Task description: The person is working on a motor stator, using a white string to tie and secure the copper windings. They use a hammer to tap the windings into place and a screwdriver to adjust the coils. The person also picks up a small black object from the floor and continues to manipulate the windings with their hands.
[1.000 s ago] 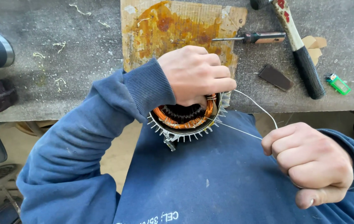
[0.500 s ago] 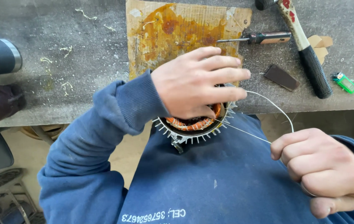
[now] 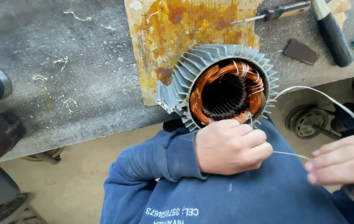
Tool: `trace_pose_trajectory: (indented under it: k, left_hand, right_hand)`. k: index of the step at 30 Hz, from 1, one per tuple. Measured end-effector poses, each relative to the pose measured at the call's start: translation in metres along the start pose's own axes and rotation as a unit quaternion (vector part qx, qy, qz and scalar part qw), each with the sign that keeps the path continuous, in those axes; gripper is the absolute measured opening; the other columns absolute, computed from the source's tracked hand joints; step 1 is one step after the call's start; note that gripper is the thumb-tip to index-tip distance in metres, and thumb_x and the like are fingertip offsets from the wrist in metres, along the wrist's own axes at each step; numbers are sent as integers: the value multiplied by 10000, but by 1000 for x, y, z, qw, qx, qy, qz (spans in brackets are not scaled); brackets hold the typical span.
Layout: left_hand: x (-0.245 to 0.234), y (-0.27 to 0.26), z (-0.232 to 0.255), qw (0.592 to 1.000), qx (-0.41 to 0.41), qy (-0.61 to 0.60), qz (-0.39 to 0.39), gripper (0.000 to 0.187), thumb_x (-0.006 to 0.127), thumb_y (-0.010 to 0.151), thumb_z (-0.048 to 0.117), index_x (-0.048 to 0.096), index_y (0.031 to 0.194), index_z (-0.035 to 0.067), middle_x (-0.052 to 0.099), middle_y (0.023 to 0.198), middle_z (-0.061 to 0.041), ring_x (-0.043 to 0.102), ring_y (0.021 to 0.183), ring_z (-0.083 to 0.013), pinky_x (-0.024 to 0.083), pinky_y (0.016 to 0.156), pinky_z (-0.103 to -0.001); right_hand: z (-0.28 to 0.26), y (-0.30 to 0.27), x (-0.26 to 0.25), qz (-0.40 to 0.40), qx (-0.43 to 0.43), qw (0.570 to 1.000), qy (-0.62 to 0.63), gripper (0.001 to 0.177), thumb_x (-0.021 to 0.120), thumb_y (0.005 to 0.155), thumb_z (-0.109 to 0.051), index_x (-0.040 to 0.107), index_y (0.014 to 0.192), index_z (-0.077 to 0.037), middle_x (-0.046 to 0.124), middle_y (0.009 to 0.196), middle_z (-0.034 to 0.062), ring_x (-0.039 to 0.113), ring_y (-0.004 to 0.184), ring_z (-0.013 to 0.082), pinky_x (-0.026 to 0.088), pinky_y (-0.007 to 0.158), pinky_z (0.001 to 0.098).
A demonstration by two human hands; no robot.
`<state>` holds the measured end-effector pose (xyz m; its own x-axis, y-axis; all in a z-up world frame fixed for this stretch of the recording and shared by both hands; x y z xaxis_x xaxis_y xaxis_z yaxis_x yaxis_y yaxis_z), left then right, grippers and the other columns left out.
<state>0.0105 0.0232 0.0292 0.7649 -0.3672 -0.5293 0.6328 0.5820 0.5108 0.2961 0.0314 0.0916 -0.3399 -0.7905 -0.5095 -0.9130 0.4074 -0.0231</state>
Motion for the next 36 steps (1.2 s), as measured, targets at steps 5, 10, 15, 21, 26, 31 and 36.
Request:
trace_pose_trajectory:
  k: [5,10,15,21,26,31,36]
  left_hand:
    - [11,-7,1,999,23,2,47,174,547,1009,150,523,837,130,512,814,-51,516,663,-235,355,590,-379]
    - [10,-9,4,997,30,14,74,261,525,1030,34,528,787,129,486,795,-69,463,674,-252,307,612,-390]
    - [13,-12,5,997,19,1,80,267,562,1015,35,542,763,122,491,777,-77,472,667,-270,312,609,-408]
    - [20,-13,5,996,24,-11,89,239,563,984,24,539,763,113,488,777,-88,465,667,-282,321,613,-422]
    - [28,-14,7,994,20,-29,106,239,572,976,33,547,751,110,491,767,-91,474,661,-284,323,605,-425]
    - [31,-14,7,992,19,-35,116,240,567,970,22,540,745,102,488,763,-98,474,656,-287,317,603,-434]
    - [31,-13,8,992,13,-42,117,232,570,966,31,542,751,114,494,777,-90,485,663,-284,317,605,-433]
  right_hand:
    - [-2,-42,44,9,234,972,-23,603,331,1063,-518,731,1321,-147,728,1333,21,706,1198,138,576,999,264]
    - [-23,0,68,254,504,808,-168,445,702,1003,-135,681,1402,61,599,1244,218,550,1028,289,438,967,380]
    - [-29,103,48,210,360,857,-303,265,800,1080,2,763,1317,114,695,1127,256,648,995,349,533,930,445]
    - [-20,101,60,237,385,842,-296,189,809,1119,79,771,1285,159,697,1111,287,637,1013,363,525,912,437]
    - [-19,95,66,252,434,819,-277,137,810,1139,113,770,1263,157,689,1093,255,623,1010,326,500,885,401]
    - [-10,103,61,263,543,777,-179,97,739,1101,39,724,1110,135,667,844,187,588,711,218,432,639,347]
    - [-6,93,60,282,565,767,-114,116,742,1094,31,661,1137,101,608,891,161,510,717,184,383,612,299]
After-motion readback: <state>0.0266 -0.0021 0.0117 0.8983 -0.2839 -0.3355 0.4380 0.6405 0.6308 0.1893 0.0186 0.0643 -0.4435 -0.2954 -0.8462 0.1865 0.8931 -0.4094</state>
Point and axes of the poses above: each hand's wrist, its own y-axis towards the middle knuckle, its own x-axis out of the palm, z = x × y, the point moved 3 cm from there along y, towards the middle knuckle
